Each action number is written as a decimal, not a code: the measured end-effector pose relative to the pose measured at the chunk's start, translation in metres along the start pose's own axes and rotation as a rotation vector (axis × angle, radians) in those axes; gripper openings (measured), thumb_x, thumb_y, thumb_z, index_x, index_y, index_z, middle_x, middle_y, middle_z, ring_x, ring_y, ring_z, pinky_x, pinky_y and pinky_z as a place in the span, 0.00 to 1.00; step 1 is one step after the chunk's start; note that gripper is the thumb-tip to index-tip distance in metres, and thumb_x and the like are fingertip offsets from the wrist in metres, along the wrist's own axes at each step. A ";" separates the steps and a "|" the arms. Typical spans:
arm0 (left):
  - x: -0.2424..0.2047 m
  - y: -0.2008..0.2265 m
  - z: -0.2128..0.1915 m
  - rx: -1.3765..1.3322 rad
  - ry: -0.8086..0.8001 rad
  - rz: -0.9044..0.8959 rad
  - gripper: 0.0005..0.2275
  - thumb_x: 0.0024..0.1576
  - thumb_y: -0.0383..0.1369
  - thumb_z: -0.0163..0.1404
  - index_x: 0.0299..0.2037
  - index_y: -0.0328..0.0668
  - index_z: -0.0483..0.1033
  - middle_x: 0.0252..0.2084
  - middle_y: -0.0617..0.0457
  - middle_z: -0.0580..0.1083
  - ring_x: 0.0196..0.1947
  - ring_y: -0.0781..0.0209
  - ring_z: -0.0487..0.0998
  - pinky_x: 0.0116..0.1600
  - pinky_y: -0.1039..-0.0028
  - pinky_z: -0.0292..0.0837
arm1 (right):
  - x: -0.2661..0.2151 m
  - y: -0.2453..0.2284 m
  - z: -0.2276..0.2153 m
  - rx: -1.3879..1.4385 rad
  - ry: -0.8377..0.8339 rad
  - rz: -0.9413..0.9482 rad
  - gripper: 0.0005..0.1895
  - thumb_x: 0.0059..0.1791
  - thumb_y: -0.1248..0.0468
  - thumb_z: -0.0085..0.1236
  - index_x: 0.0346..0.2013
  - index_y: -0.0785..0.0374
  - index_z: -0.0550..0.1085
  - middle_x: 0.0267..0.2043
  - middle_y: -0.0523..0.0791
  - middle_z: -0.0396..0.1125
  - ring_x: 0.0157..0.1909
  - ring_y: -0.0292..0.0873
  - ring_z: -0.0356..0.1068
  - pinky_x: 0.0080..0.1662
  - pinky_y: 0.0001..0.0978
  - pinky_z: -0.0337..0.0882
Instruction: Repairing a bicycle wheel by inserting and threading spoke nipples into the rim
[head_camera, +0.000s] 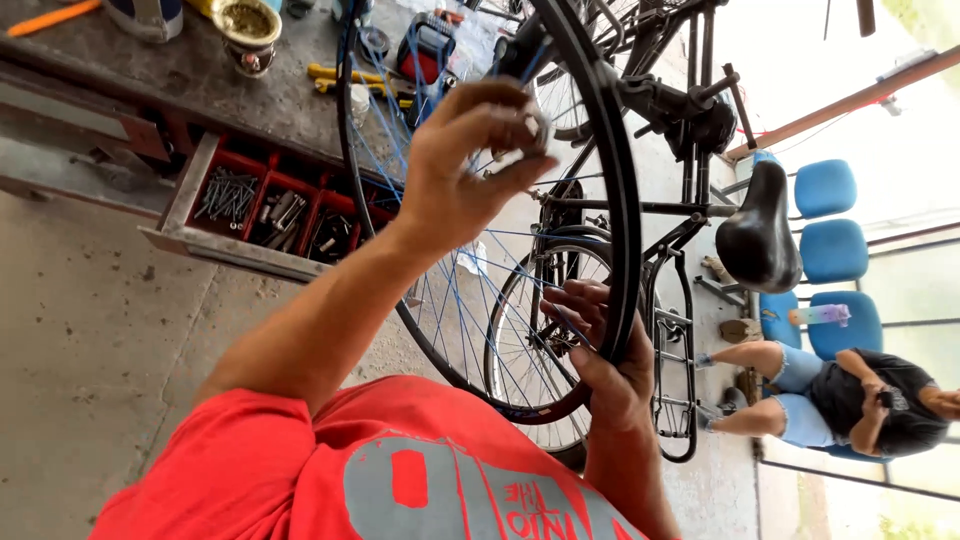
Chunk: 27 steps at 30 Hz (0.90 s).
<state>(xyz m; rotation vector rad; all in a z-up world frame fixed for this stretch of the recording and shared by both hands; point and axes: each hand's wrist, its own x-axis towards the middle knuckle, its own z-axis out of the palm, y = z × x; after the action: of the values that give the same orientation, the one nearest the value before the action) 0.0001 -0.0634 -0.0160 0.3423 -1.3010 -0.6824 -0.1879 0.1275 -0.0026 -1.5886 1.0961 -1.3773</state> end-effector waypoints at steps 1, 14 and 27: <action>0.004 -0.002 -0.001 0.002 0.011 -0.005 0.11 0.57 0.26 0.66 0.44 0.37 0.77 0.55 0.44 0.72 0.51 0.52 0.77 0.50 0.71 0.85 | -0.002 0.004 -0.002 -0.004 -0.009 0.007 0.29 0.52 0.59 0.63 0.64 0.66 0.66 0.64 0.55 0.65 0.65 0.64 0.71 0.67 0.60 0.73; 0.033 -0.013 -0.002 0.079 0.233 -0.051 0.14 0.56 0.29 0.69 0.48 0.45 0.79 0.45 0.55 0.76 0.38 0.65 0.77 0.40 0.78 0.83 | -0.008 0.015 -0.004 0.052 -0.061 -0.037 0.28 0.53 0.64 0.61 0.66 0.67 0.64 0.66 0.57 0.63 0.65 0.65 0.69 0.67 0.66 0.72; 0.029 -0.016 -0.006 -0.161 0.173 -0.130 0.10 0.63 0.27 0.58 0.54 0.35 0.79 0.45 0.45 0.81 0.40 0.61 0.85 0.46 0.78 0.89 | -0.008 0.011 0.002 0.037 -0.075 -0.041 0.26 0.54 0.62 0.62 0.65 0.64 0.66 0.66 0.54 0.64 0.65 0.63 0.70 0.66 0.63 0.73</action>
<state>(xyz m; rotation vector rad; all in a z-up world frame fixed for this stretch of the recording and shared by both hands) 0.0047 -0.0951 -0.0050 0.3482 -1.0591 -0.8436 -0.1877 0.1307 -0.0159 -1.6305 0.9931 -1.3465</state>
